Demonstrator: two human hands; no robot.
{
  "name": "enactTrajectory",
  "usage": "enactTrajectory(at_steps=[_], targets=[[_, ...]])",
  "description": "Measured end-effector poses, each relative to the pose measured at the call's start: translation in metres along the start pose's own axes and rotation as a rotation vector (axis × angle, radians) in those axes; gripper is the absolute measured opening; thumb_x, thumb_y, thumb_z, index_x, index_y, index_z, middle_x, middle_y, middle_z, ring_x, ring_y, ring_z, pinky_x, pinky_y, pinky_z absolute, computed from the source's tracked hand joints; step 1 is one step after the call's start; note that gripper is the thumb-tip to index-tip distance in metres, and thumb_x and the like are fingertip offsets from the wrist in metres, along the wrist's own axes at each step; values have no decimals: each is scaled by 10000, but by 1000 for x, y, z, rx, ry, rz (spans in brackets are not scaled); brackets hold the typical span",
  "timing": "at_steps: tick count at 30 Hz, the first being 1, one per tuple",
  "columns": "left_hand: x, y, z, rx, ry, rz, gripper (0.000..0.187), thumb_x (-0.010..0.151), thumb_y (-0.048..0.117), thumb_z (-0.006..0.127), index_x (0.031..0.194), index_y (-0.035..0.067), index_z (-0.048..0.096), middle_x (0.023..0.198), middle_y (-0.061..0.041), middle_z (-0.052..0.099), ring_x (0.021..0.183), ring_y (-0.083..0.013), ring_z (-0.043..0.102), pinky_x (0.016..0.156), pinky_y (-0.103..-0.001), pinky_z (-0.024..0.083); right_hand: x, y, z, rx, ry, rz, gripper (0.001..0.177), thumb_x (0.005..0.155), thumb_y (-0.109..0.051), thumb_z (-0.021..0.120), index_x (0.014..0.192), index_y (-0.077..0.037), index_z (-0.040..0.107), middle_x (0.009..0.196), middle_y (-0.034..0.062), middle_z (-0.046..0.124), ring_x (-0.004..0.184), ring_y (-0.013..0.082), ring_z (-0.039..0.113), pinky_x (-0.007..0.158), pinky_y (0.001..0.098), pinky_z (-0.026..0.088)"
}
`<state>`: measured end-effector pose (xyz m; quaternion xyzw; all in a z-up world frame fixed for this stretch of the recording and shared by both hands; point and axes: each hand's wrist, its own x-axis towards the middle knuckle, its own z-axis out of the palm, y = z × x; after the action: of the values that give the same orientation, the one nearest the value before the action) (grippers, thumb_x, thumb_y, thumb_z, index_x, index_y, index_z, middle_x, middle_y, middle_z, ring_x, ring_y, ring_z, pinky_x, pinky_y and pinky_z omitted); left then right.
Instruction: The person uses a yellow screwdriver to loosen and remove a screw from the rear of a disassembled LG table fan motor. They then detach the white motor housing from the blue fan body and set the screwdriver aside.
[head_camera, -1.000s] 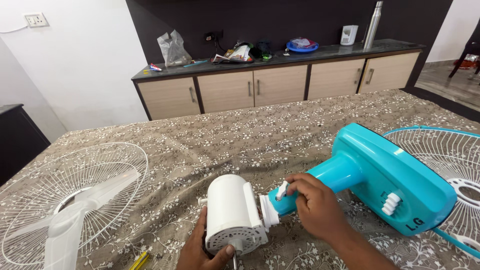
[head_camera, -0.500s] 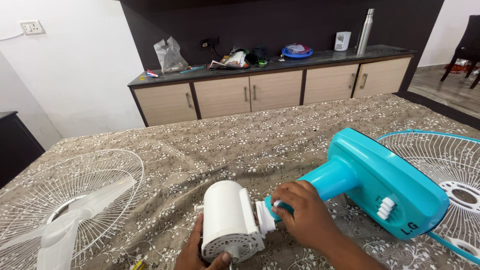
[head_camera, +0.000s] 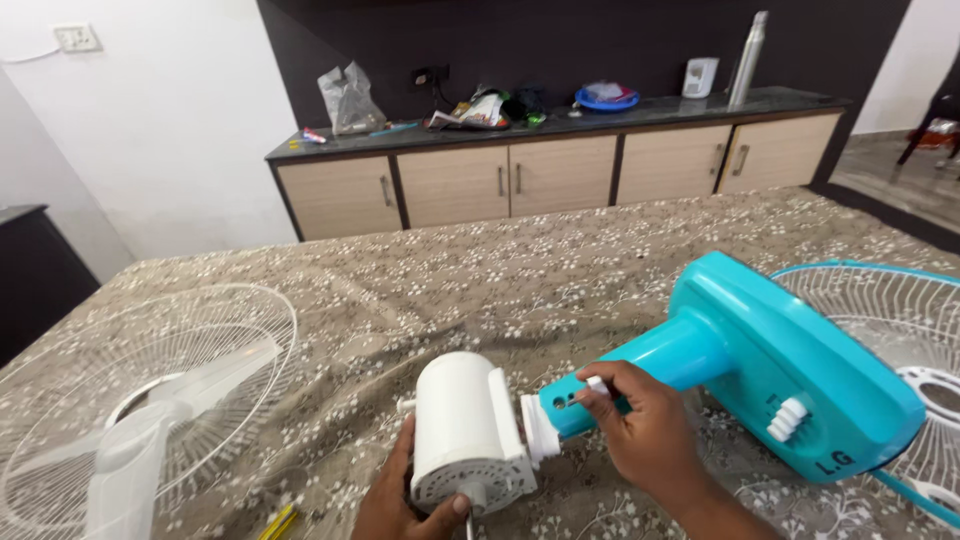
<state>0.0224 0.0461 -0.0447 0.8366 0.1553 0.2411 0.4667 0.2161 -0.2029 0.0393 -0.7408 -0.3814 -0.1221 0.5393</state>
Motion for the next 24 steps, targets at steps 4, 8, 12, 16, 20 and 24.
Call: enactTrajectory(at_steps=[4,8,12,16,20,24], targets=[[-2,1,3,213,90,139,1175,759,630,735,1573,-47,225,1469,-324,479,1410,-457,453,1139,-555,385,-26,3,14,-43,-92,-254,352,852,-400,780,1037,-102,748,818,66,748,731,141,693,653,325,555],[-14,13,6,24,179,144,1149,726,629,739,1527,-44,263,1412,-323,444,1305,-430,551,1045,-539,521,-58,18,43,194,-267,137,429,763,-345,882,1028,-67,691,765,93,767,716,135,706,645,311,574],[-23,39,2,425,385,203,726,817,578,720,1326,70,622,1223,-193,628,1153,-328,640,977,-469,555,-87,39,61,660,-535,400,383,809,-213,866,1010,-34,593,860,134,785,851,168,791,756,319,627],[-35,60,11,476,121,263,484,818,497,786,1158,153,762,990,-73,765,911,-258,761,828,-411,597,-89,57,67,815,-600,461,378,799,-148,851,1052,-58,585,927,140,818,926,184,806,831,327,644],[-41,59,35,529,46,769,368,840,315,797,1126,84,765,913,-121,754,800,-315,738,743,-453,582,-88,62,62,910,-705,463,364,813,-111,845,1020,-48,552,917,154,803,898,191,790,772,316,615],[-48,45,43,594,13,776,166,881,279,838,969,148,784,742,-35,701,673,-238,709,601,-390,575,-90,53,57,917,-786,435,377,810,-91,874,998,-21,555,930,146,790,912,182,785,776,312,630]])
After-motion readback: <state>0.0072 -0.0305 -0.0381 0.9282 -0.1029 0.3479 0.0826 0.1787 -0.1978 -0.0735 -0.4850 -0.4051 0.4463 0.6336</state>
